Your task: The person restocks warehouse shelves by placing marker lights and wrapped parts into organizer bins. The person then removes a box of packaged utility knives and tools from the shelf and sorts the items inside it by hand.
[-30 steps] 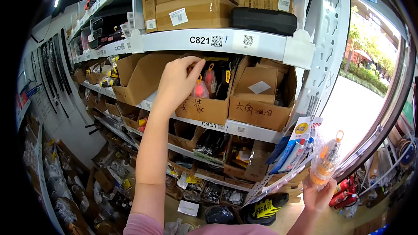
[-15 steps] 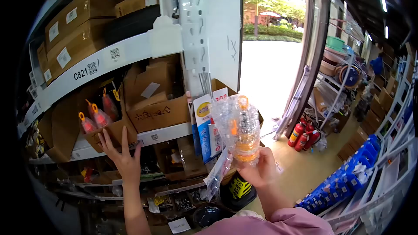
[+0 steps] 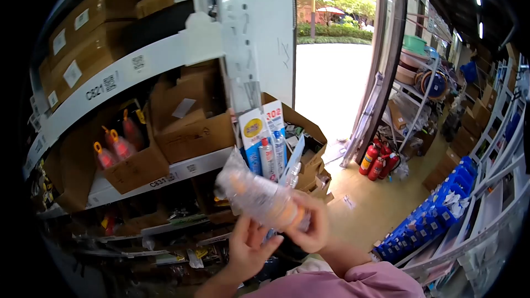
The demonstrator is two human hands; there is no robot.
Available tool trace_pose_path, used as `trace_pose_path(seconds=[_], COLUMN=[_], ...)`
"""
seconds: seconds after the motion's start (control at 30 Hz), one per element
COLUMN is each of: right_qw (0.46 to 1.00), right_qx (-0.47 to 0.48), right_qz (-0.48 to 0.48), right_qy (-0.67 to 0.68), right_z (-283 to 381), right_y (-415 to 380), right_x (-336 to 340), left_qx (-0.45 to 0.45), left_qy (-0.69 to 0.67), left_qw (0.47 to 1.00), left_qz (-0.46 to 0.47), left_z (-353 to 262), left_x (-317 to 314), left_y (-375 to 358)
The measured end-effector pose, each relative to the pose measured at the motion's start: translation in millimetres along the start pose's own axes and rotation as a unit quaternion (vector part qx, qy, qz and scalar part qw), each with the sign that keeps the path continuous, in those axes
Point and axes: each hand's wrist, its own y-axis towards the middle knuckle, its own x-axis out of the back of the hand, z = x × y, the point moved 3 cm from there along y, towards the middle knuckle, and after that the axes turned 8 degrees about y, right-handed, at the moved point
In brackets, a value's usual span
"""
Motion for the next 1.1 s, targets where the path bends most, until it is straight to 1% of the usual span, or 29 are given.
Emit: trace_pose_path(seconds=[0.03, 0.07, 0.1, 0.13, 0.17, 0.2, 0.27, 0.3, 0.33, 0.4, 0.43, 0.47, 0.53, 0.57, 0.6, 0.67, 0.7, 0.77, 0.8, 0.87, 0.9, 0.93, 0.97, 1.0, 1.03, 1.07, 1.1], right_qw=[0.997, 0.990, 0.977, 0.964, 0.961, 0.959, 0.961, 0.961, 0.963, 0.967, 0.974, 0.976, 0.979, 0.979, 0.983, 0.972, 0.974, 0.970, 0.970, 0.931, 0.941, 0.939, 0.960, 0.961, 0.943, 0.941, 0.910], right_qx=[0.043, 0.083, 0.141, 0.192, 0.203, 0.215, 0.212, 0.216, 0.210, 0.221, 0.188, 0.183, 0.159, 0.128, 0.095, 0.022, 0.020, -0.047, -0.050, -0.152, -0.157, -0.161, -0.212, -0.262, -0.310, -0.314, -0.373], right_qz=[0.032, 0.066, 0.099, 0.104, 0.100, 0.095, 0.096, 0.096, 0.100, 0.060, 0.065, 0.071, 0.017, 0.025, 0.047, 0.107, 0.115, 0.150, 0.155, 0.258, 0.241, 0.247, 0.166, 0.082, 0.071, 0.077, 0.109], right_qy=[-0.047, -0.093, -0.128, -0.153, -0.158, -0.160, -0.151, -0.146, -0.135, -0.111, -0.112, -0.097, -0.129, -0.155, -0.150, -0.205, -0.196, -0.187, -0.179, -0.210, -0.179, -0.176, -0.073, 0.029, 0.101, 0.098, 0.142], right_z=[6, 11, 10, 7, 5, 3, -11, -20, -32, -57, -72, -88, -115, -124, -138, -151, -156, -171, -171, -176, -180, -185, -192, -197, -198, -196, -196], right_y=[-1, -5, -10, -17, -21, -24, -32, -35, -39, -49, -54, -53, -47, -40, -36, -23, -21, -21, -16, -5, -5, -7, -7, -7, 4, 15, 20], right_x=[4, 9, 14, 21, 32, 45, 77, 93, 110, 150, 172, 193, 225, 241, 259, 286, 298, 315, 321, 324, 329, 330, 332, 333, 327, 320, 310], left_qx=[-0.029, 0.020, 0.022, 0.022, -0.016, -0.010, 0.048, 0.095, 0.099, 0.130, 0.121, 0.123, 0.149, 0.177, 0.162, 0.216, 0.216, 0.228, 0.229, 0.237, 0.230, 0.219, 0.214, 0.209, 0.211, 0.195, 0.180], left_qy=[0.046, 0.023, 0.070, 0.117, 0.110, 0.111, 0.072, 0.060, 0.061, 0.036, 0.072, 0.075, 0.122, 0.112, 0.111, 0.072, 0.072, 0.066, 0.066, 0.096, 0.156, 0.188, 0.233, 0.276, 0.271, 0.325, 0.378], left_qw=[0.997, 0.999, 0.996, 0.989, 0.986, 0.987, 0.985, 0.981, 0.982, 0.983, 0.982, 0.983, 0.979, 0.977, 0.980, 0.971, 0.970, 0.965, 0.963, 0.950, 0.940, 0.933, 0.923, 0.912, 0.912, 0.901, 0.886], left_qz=[0.060, 0.026, 0.056, 0.083, 0.125, 0.119, 0.152, 0.161, 0.149, 0.128, 0.128, 0.111, 0.067, 0.042, 0.013, -0.076, -0.089, -0.115, -0.125, -0.180, -0.196, -0.215, -0.218, -0.220, -0.225, -0.211, -0.198], left_z=[6, 14, 14, 18, 24, 33, 58, 73, 87, 115, 128, 145, 186, 209, 227, 260, 272, 294, 303, 318, 318, 316, 312, 308, 303, 298, 294], left_x=[-4, -14, -21, -27, -39, -45, -62, -67, -75, -97, -105, -114, -127, -129, -132, -136, -137, -132, -129, -117, -111, -107, -104, -103, -101, -101, -103], left_y=[-3, -10, -10, -8, 3, 9, 21, 24, 31, 56, 71, 88, 118, 129, 142, 157, 163, 171, 172, 167, 166, 165, 165, 164, 164, 164, 163])
